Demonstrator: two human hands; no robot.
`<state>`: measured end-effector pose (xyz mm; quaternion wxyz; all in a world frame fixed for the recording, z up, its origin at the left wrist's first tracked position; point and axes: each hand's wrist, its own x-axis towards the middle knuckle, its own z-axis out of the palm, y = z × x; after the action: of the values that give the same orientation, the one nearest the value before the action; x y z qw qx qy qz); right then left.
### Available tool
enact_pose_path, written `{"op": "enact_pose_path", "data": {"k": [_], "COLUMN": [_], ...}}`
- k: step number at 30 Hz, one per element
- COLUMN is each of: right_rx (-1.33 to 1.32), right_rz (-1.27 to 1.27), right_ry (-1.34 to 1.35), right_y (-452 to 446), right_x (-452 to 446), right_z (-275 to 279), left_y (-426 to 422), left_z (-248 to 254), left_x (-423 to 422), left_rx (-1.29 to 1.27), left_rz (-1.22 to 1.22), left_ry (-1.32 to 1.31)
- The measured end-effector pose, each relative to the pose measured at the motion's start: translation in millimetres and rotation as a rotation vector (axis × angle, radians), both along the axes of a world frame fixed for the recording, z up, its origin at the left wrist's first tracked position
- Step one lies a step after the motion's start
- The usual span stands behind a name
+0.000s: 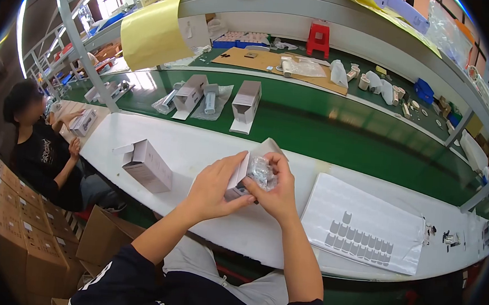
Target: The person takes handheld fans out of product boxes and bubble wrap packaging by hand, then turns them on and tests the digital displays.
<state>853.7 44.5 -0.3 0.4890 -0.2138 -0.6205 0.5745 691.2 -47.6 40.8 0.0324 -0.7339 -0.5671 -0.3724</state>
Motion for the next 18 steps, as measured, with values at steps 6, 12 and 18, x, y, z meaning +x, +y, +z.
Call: {"op": "enact_pose_path", "data": {"k": [6, 12, 18], "right_rx": [0.197, 0.044, 0.028], "right_rz": [-0.134, -0.217, -0.33], "right_ry": [0.151, 0.357, 0.386], "right_y": [-1.1, 4.5, 5.9], "right_x": [3.5, 11.0, 4.7], "right_z": [9.5, 12.0, 1.8], "left_y": [15.4, 21.1, 18.8], "left_z": [-0.4, -5.4, 3.6], "left_x": [-5.3, -10.0, 2.4], "left_rx": [0.076, 0.034, -0.139], "left_rz": [-0.1, -0.071, -0.044], "left_ry": [-0.036, -0.007, -0.036]}}
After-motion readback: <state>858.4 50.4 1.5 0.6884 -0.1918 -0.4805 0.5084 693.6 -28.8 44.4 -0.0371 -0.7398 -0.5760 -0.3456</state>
